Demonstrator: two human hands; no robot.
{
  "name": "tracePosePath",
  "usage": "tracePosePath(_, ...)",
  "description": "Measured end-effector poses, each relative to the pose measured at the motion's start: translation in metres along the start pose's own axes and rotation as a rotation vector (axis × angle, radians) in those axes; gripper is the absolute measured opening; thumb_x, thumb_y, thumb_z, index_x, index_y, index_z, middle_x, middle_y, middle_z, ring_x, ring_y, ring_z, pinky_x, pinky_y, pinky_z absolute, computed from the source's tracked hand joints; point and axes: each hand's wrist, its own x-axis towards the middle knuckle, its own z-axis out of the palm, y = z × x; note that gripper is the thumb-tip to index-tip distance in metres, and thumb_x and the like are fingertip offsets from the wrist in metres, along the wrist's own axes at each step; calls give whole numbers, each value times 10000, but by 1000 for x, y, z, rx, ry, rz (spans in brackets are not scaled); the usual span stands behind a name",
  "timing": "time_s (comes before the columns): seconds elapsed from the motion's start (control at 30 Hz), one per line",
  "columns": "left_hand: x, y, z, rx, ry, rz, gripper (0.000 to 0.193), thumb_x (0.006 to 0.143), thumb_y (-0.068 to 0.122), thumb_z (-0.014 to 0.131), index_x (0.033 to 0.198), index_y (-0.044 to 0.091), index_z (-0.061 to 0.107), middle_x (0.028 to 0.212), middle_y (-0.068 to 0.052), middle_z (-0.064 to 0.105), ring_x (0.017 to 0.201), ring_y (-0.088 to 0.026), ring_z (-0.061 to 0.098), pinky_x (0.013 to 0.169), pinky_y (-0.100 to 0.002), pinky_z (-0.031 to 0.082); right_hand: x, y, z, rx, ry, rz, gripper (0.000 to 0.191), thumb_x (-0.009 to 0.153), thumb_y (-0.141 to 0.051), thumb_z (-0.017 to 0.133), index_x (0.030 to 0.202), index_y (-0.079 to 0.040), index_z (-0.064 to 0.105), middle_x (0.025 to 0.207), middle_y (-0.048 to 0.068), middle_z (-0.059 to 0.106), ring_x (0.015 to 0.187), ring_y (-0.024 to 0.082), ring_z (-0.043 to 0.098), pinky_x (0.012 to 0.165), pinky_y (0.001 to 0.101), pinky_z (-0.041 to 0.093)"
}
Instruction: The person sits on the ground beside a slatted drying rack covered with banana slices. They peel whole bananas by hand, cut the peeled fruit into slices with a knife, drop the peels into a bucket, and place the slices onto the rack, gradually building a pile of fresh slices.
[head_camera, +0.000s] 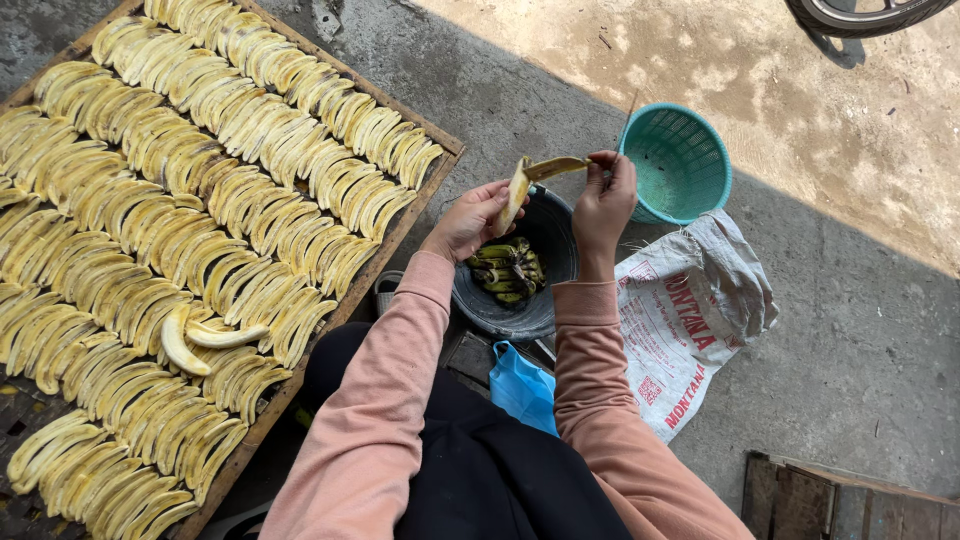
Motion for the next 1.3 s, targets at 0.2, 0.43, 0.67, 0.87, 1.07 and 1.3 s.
tracePosePath(0.2,-7,14,11,-117,87,9,492,1023,318,497,1488,165,445,1212,-41,668,964,-104,662,823,-334,621,-13,51,-26,-296,146,-15,50,1040,-59,666,1061,-15,675,1011,68,655,879,132,616,776,282,504)
tracePosePath(0.43,-1,0,14,290,31,150,512,964,200,764,1413,13,604,1305,-104,663,1111,-136,674,956,-315,570,-41,26,0,919,-299,756,335,995,-228,673,1245,-6,643,910,34,686,551,61,498,432,235,415)
tracePosePath(0.67,20,-20,5,-552,360,172,287,1016,87,586,1283,108,483,1151,-118,621,1053,-210,660,915,-358,590,-42,-22,20,752,-573,358,303,998,-74,754,1275,11,665,935,0,657,680,37,527,574,196,408)
tracePosePath(0.87,12,-4,8,-882,338,202,229,1098,235,473,1195,28,489,1136,-118,591,1056,-229,653,973,-427,607,-57,-39,35,597,-563,370,237,953,-35,758,1167,20,672,873,-8,664,696,38,562,621,207,435)
tracePosePath(1.07,4,10,-3,-881,326,215,132,1078,187,496,1120,81,562,1112,-57,615,1012,-187,649,937,-434,570,-35,17,17,206,-285,344,253,914,-11,756,1155,4,679,894,-1,729,755,97,644,658,278,503)
tracePosePath(1.3,12,1,-7,-819,428,261,248,1061,317,509,1178,112,582,1049,-21,582,971,-153,633,941,-436,557,-37,73,-11,-341,-382,163,366,796,-70,832,1145,-22,731,964,93,703,764,145,628,708,306,530)
